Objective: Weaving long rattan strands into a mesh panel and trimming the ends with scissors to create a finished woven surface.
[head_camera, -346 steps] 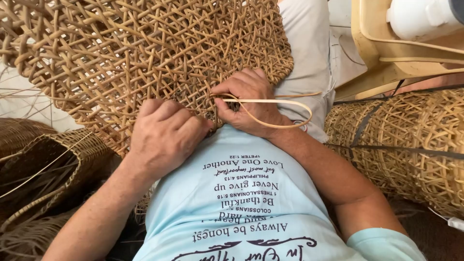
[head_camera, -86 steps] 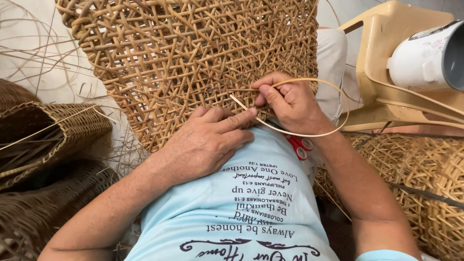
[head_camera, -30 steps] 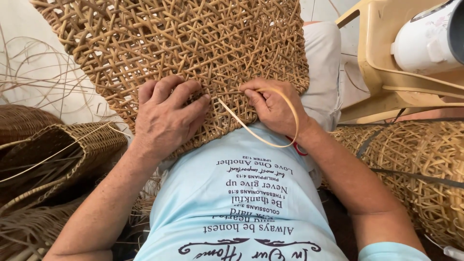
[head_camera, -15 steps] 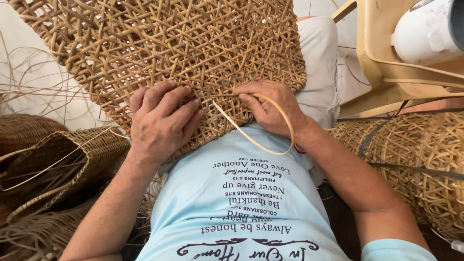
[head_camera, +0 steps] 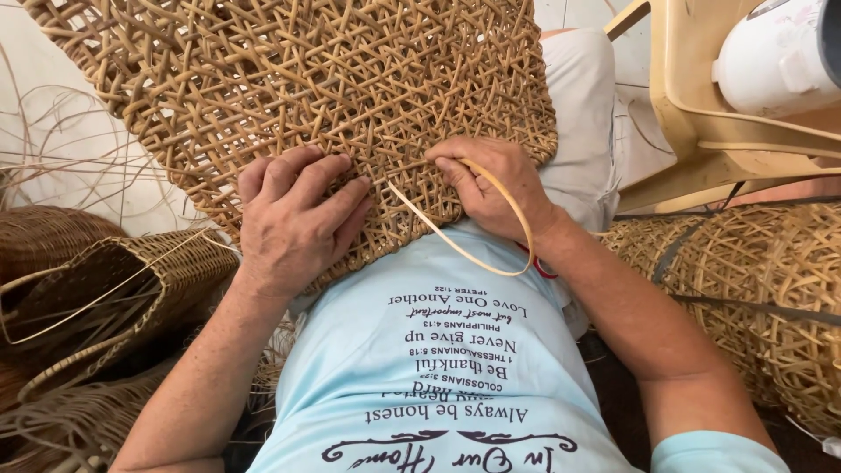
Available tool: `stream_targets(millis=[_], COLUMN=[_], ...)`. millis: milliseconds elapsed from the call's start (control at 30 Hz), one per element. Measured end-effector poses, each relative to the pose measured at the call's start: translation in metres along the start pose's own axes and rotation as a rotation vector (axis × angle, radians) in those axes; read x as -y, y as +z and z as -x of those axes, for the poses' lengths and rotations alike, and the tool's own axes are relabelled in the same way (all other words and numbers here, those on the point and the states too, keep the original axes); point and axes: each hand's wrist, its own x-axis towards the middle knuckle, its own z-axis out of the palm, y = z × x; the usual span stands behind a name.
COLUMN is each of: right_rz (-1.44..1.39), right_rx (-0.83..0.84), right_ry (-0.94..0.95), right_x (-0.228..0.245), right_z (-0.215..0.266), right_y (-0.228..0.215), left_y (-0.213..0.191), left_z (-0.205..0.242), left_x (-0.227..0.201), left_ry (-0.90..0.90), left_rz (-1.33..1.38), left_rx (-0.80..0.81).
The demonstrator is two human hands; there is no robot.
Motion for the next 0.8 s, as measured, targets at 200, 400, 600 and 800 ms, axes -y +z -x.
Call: stream_targets(millis=[200,400,600,800], right_rz=[-0.048,-0.381,-0.351,-0.234], right_rx=[-0.010,-0.086,-0.124,-0.138], right_ry=[-0.042,0.236,0.135,0.020], right_x=[-0.022,-0.004,0.021,0.043], right_z=[0.009,0.011,0.003,-0.006], right_y=[0.011,0.000,-0.008,-0.034], left_y=[-0.003,0.001,-0.024,-0.026], left_z=[-0.002,0.000,-0.038,-0.058], left_x=[0.000,0.011,0.023,0.021], left_ry=[0.006,-0.056,0.011,0.149], left_rz=[0.019,0.279,0.507,0.565], left_rx=[0.018,-0.024,0.132,0.161])
